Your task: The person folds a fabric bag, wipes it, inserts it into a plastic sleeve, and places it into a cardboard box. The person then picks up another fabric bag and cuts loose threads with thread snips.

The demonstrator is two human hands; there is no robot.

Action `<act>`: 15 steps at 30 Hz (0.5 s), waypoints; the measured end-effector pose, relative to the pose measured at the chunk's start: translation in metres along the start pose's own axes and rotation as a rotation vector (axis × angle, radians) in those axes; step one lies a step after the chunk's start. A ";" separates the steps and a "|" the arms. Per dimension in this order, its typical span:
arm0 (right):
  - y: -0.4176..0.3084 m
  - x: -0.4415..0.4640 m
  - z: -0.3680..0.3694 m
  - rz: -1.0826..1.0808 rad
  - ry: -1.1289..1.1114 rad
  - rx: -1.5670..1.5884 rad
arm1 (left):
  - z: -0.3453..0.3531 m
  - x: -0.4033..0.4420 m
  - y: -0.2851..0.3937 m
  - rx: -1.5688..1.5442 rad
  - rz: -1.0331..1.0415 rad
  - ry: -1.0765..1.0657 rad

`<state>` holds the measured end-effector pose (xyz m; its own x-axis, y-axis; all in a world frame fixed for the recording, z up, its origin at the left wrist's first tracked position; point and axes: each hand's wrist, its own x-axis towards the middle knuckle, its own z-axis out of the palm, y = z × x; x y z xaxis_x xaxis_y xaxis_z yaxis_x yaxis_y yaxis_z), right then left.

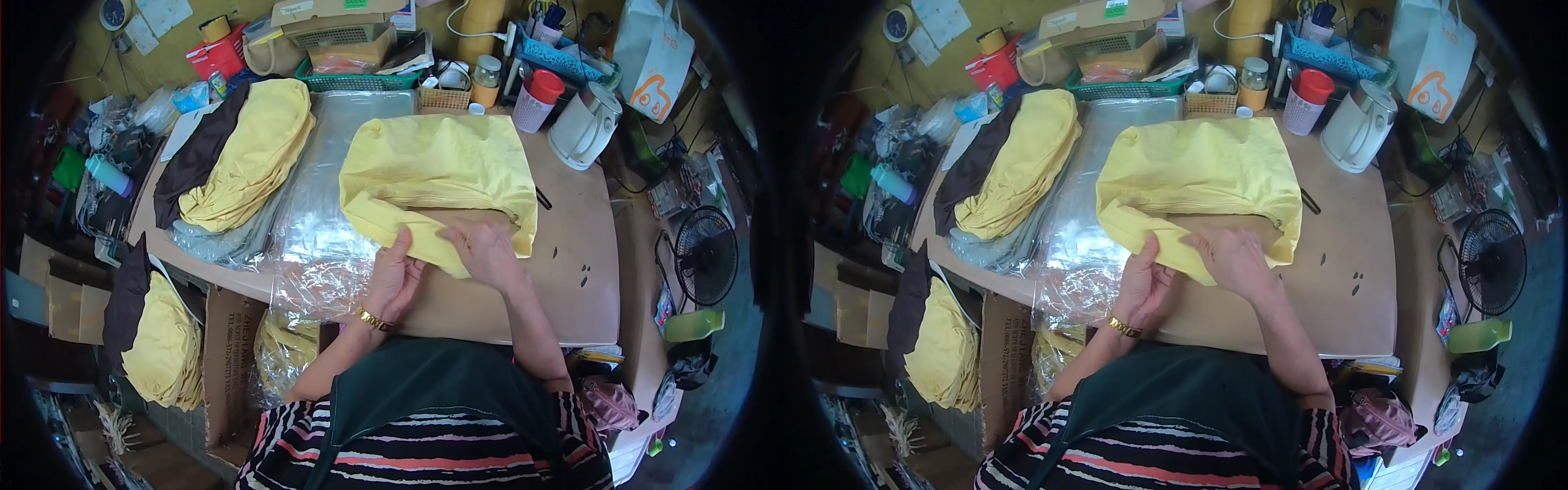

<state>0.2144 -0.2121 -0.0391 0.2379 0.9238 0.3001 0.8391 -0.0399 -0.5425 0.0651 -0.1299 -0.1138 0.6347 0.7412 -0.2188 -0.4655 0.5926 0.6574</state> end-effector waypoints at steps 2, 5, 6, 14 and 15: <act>0.007 -0.007 -0.013 -0.031 -0.107 0.077 | -0.020 0.008 0.001 -0.442 -0.076 -0.043; 0.043 -0.028 -0.034 0.033 -0.413 0.007 | -0.033 -0.004 0.044 -0.452 0.090 -0.059; 0.054 -0.037 -0.039 0.129 -0.619 -0.132 | -0.041 -0.010 0.063 -0.496 0.028 -0.065; 0.094 -0.096 -0.076 0.197 -0.190 0.533 | -0.077 -0.057 0.120 0.727 -0.182 0.179; 0.103 -0.096 -0.078 0.315 0.094 0.746 | -0.085 -0.055 0.126 1.120 0.092 0.284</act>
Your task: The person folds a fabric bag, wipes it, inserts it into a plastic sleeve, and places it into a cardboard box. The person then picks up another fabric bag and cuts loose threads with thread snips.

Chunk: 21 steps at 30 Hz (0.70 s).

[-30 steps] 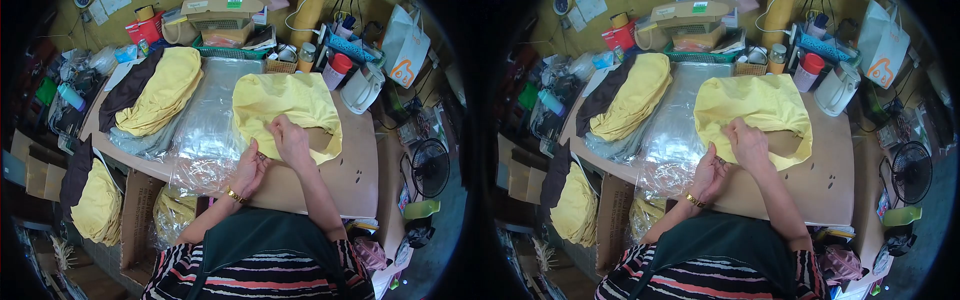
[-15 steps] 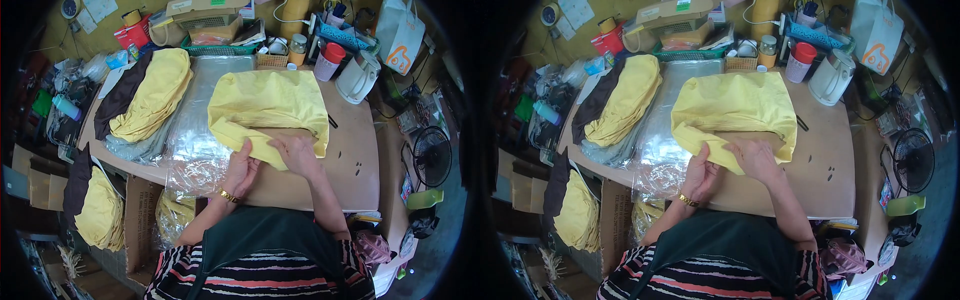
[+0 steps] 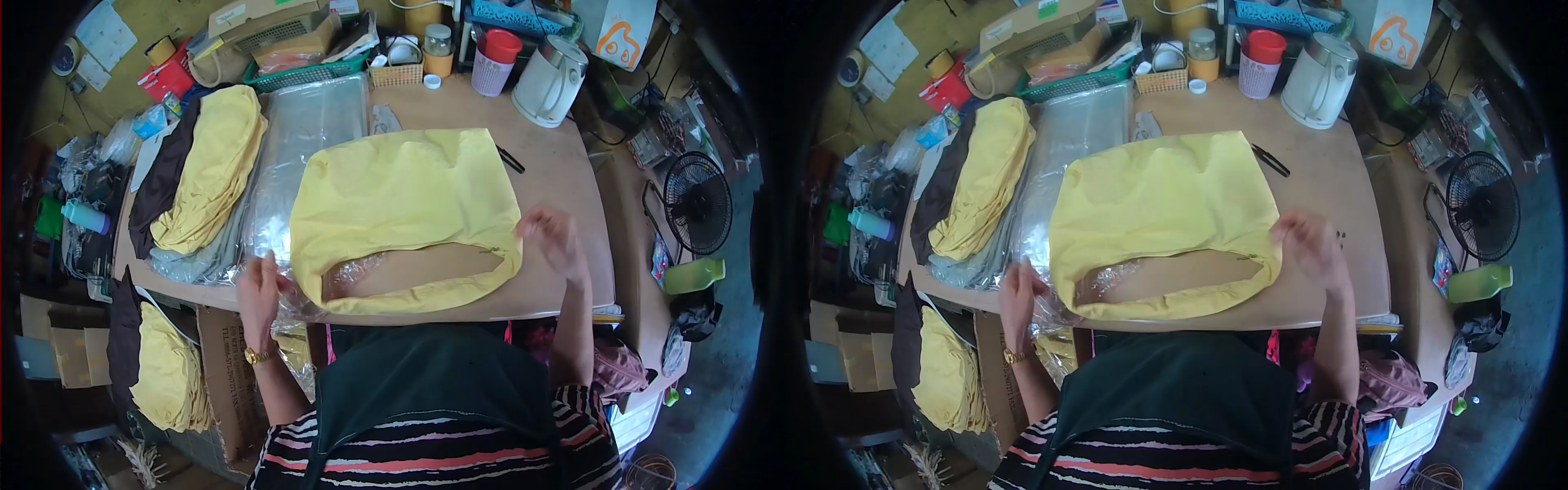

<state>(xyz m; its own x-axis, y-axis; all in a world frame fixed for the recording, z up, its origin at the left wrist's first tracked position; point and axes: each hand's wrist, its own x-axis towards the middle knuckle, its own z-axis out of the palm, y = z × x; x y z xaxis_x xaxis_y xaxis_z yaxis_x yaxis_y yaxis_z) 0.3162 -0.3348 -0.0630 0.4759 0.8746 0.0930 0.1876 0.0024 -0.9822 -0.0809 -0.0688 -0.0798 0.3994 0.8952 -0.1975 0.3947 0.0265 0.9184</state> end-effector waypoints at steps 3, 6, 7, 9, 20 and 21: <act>0.018 0.013 0.001 -0.050 0.331 -0.644 | 0.023 0.000 0.026 0.248 0.331 0.239; 0.021 0.019 0.009 0.224 0.055 -0.634 | 0.029 0.010 0.025 0.579 0.255 -0.209; 0.023 0.020 0.003 0.218 0.057 -0.634 | 0.018 0.017 0.023 0.578 0.259 -0.205; 0.027 0.019 -0.012 0.173 0.094 -0.460 | -0.001 0.032 0.019 0.475 0.355 -0.102; 0.043 0.136 0.018 -0.047 0.158 -0.182 | 0.051 0.133 0.044 0.179 0.709 -0.066; 0.045 0.136 0.020 -0.033 0.198 -0.235 | 0.054 0.134 0.045 0.180 0.705 -0.065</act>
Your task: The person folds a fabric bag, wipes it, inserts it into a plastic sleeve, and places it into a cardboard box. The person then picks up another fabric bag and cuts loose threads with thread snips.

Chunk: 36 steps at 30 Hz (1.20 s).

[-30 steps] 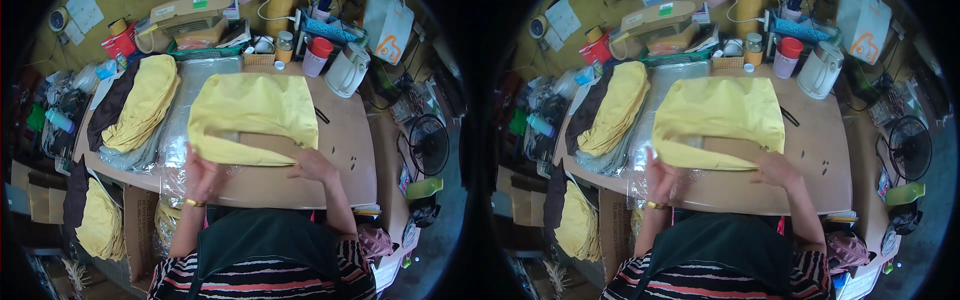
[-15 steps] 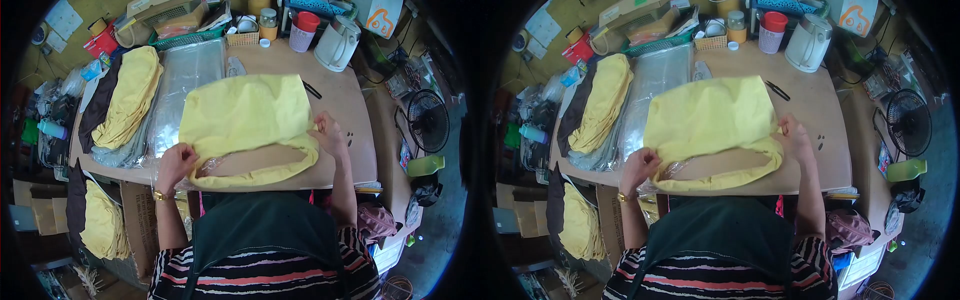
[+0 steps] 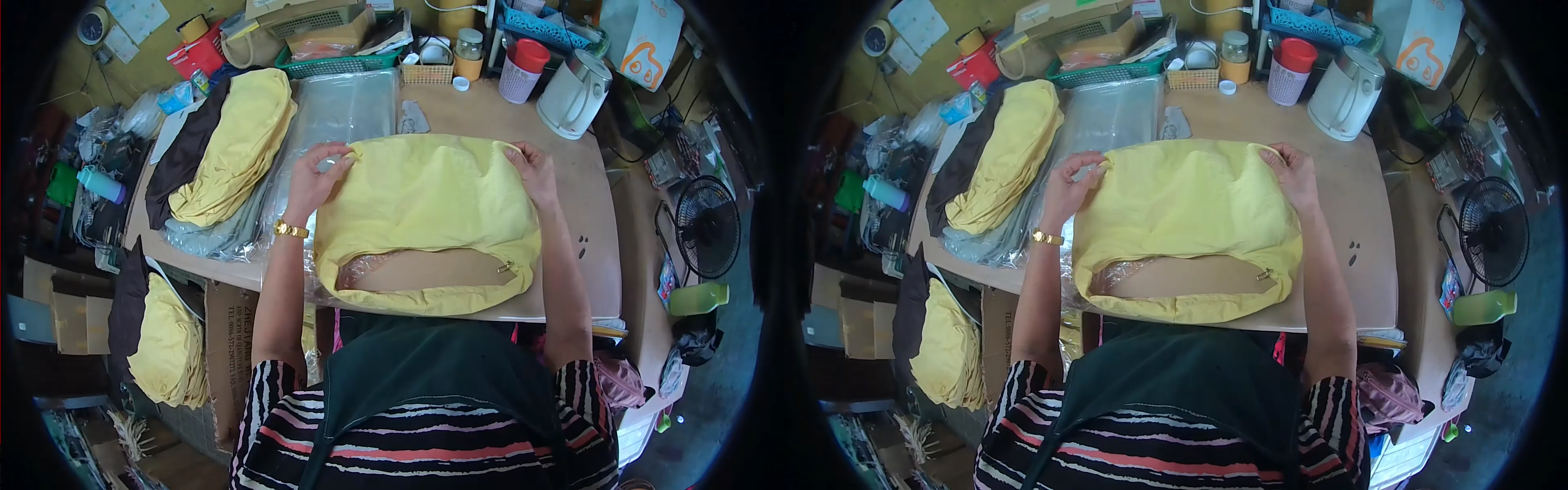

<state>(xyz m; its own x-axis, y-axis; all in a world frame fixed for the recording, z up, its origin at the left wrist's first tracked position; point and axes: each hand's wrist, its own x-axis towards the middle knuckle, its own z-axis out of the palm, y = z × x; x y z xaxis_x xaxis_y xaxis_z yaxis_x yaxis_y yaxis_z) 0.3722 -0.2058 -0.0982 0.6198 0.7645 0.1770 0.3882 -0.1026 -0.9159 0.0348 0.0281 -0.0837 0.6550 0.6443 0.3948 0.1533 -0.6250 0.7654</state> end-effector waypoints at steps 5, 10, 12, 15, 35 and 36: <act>-0.001 -0.007 0.011 -0.042 0.085 0.126 | 0.016 0.001 0.017 -0.022 0.002 0.092; 0.005 -0.013 0.009 -0.041 0.120 0.139 | 0.014 -0.001 0.022 0.178 0.033 0.069; 0.003 -0.015 0.010 -0.110 0.177 0.212 | 0.013 -0.001 0.019 0.231 0.102 0.068; 0.006 -0.016 0.012 -0.085 0.207 0.239 | 0.013 -0.003 0.010 0.307 0.049 0.053; 0.012 -0.016 0.011 -0.096 0.193 0.150 | 0.024 -0.008 -0.017 0.358 0.242 0.074; 0.011 -0.017 0.011 -0.094 0.196 0.119 | 0.026 -0.008 -0.021 0.358 0.243 0.074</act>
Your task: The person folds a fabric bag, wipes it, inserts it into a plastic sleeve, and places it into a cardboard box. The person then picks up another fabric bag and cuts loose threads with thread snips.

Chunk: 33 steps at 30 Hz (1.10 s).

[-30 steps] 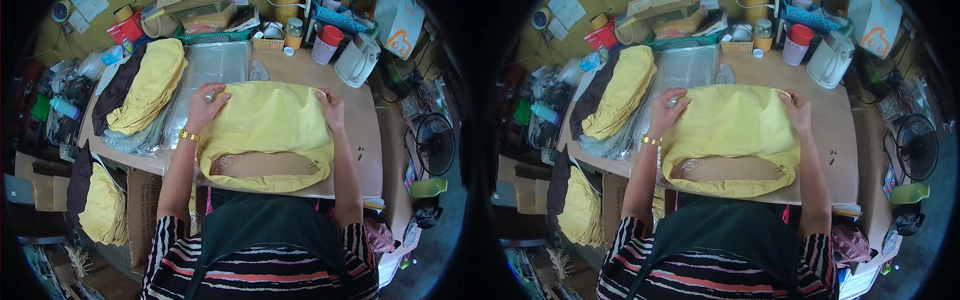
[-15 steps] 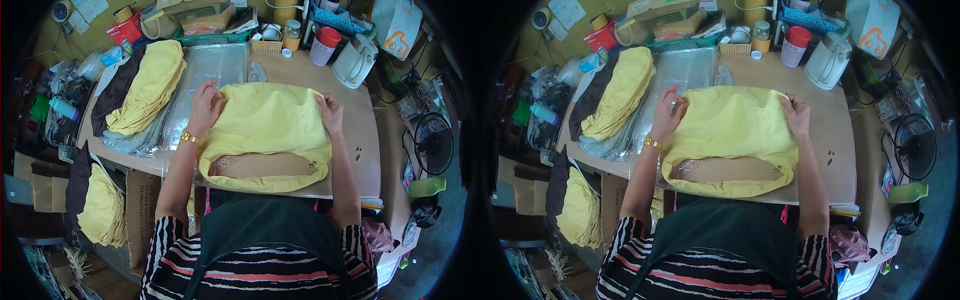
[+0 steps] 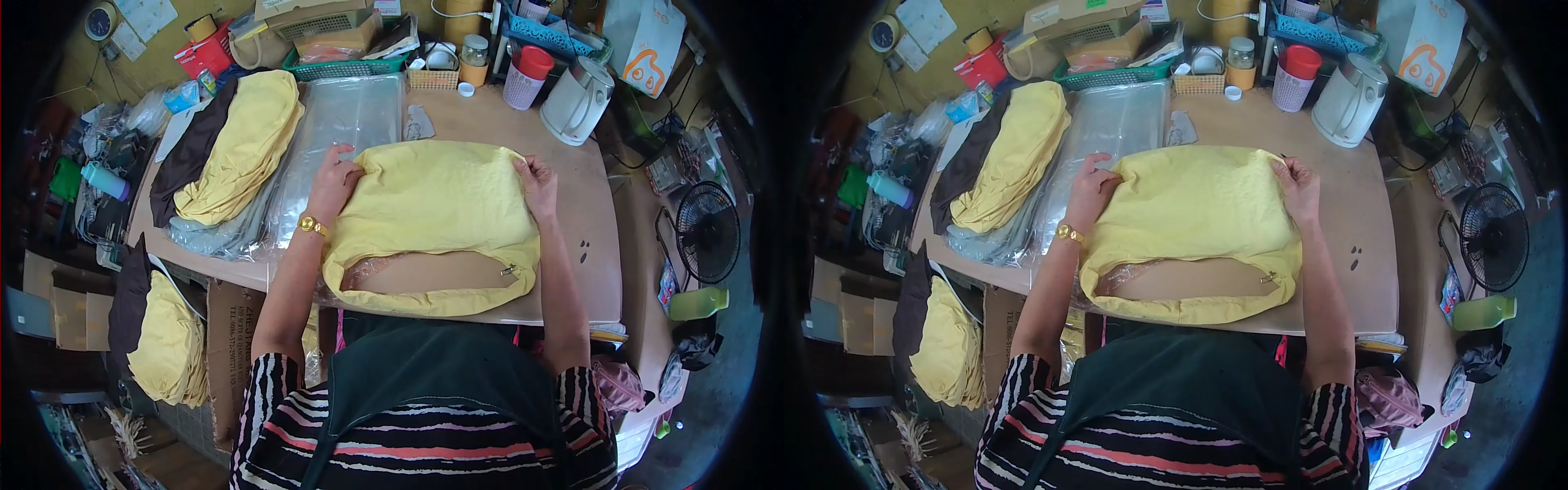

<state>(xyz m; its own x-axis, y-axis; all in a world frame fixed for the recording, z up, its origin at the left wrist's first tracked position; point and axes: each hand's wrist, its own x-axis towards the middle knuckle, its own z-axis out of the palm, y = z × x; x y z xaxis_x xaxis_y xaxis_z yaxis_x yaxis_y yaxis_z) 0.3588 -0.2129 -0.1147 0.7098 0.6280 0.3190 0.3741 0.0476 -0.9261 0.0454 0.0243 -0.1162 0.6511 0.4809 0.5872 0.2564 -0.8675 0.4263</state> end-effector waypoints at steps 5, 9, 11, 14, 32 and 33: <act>0.007 0.002 -0.011 0.011 -0.014 -0.080 | -0.008 -0.001 0.004 -0.298 -0.227 -0.041; 0.013 0.001 -0.021 -0.004 -0.034 -0.057 | -0.021 -0.009 0.009 -0.631 -0.465 -0.177; 0.012 0.001 -0.029 0.026 -0.048 -0.023 | -0.024 -0.015 0.015 -0.428 -0.356 -0.086; 0.000 -0.001 -0.035 0.082 -0.040 0.076 | -0.034 -0.019 0.022 -0.442 -0.353 -0.024; -0.030 -0.014 -0.045 0.054 0.002 0.091 | -0.042 -0.001 0.059 -0.483 -0.350 -0.028; -0.036 -0.015 -0.044 0.043 0.029 0.052 | -0.042 -0.001 0.060 -0.465 -0.302 0.019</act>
<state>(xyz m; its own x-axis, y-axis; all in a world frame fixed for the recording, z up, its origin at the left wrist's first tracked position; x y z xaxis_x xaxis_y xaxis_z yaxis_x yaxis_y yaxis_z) 0.3610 -0.2584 -0.0771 0.7421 0.6074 0.2834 0.3116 0.0618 -0.9482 0.0299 -0.0228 -0.0625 0.5835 0.7058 0.4017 0.0844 -0.5447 0.8344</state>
